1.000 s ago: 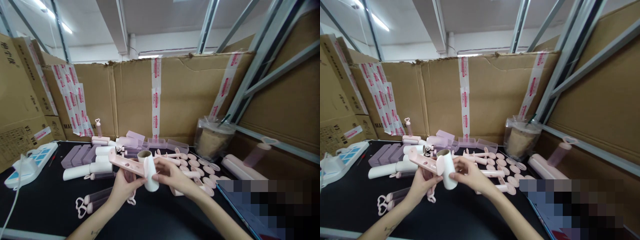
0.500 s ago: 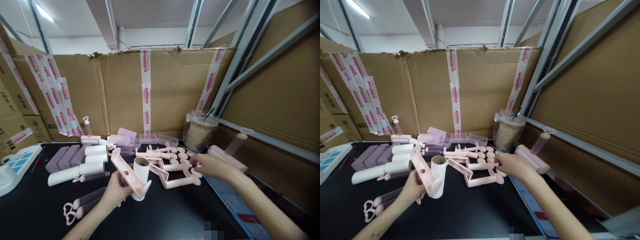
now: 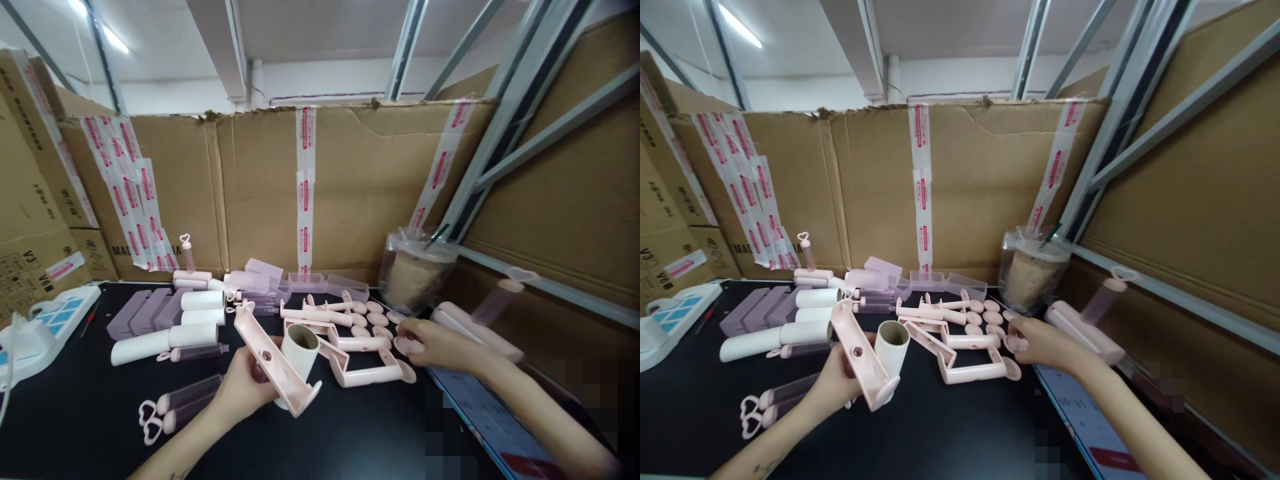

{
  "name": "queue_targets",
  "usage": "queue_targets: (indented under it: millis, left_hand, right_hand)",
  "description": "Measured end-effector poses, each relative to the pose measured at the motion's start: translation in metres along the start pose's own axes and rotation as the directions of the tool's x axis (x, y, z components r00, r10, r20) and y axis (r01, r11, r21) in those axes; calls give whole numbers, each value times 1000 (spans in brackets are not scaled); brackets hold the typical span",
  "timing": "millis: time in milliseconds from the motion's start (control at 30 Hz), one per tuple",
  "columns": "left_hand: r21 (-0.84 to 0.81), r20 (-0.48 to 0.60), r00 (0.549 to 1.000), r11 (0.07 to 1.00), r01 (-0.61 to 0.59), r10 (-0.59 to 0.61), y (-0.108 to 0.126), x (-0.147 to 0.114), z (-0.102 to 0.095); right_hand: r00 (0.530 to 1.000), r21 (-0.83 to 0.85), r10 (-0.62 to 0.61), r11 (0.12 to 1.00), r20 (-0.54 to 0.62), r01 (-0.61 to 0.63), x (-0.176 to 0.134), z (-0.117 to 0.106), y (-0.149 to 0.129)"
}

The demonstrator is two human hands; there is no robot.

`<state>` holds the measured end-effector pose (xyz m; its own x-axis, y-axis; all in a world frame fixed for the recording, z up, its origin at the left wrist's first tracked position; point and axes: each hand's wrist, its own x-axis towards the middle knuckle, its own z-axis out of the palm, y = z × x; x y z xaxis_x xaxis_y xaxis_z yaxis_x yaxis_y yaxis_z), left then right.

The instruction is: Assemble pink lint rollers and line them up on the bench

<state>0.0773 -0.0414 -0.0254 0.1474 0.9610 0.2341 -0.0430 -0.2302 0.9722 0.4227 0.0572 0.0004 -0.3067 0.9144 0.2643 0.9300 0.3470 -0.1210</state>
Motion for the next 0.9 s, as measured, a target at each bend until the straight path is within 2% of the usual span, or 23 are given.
queue_targets:
  millis: [67,133,200,233,300,367,467,567,667,800,900]
  left_hand:
    - [29,26,1000,1000,-8,7,-2,0,-1]
    - [61,51,999,998,-9,6,-5,0,-1]
    - [75,61,998,997,-3,-2,-10,1,-2]
    - [70,62,998,998,3,-7,-12,1,-2]
    - [51,60,998,999,15,-18,-15,2,-2]
    - [43,64,997,999,29,-32,-17,3,-1]
    - [46,71,996,998,45,-48,-19,4,-1]
    - [20,62,997,999,47,-48,-18,6,-1]
    - [3,47,998,999,41,-41,-16,6,-1]
    - [-27,20,999,998,50,-49,-14,6,-1]
    - [-29,55,997,998,48,-46,-13,5,-1]
  right_hand:
    - [1000,102,-31,994,1,31,-5,-10,-12]
    - [995,322,-73,943,-62,89,-10,-18,-38]
    - [983,577,-119,797,-139,178,-13,-18,-75]
    - [971,691,-123,685,-205,232,-14,-16,-95]
    - [955,816,-101,498,-280,292,-14,-8,-133]
    - [946,846,-62,433,-317,312,-13,1,-162]
    - [930,804,-62,483,-362,346,-11,9,-179]
    - [905,726,-171,548,-389,415,-11,13,-176]
    - [877,683,-278,551,-392,480,-13,15,-169]
    - [834,630,-254,558,-490,540,-15,15,-166]
    - [824,620,-269,554,-499,556,-15,14,-166]
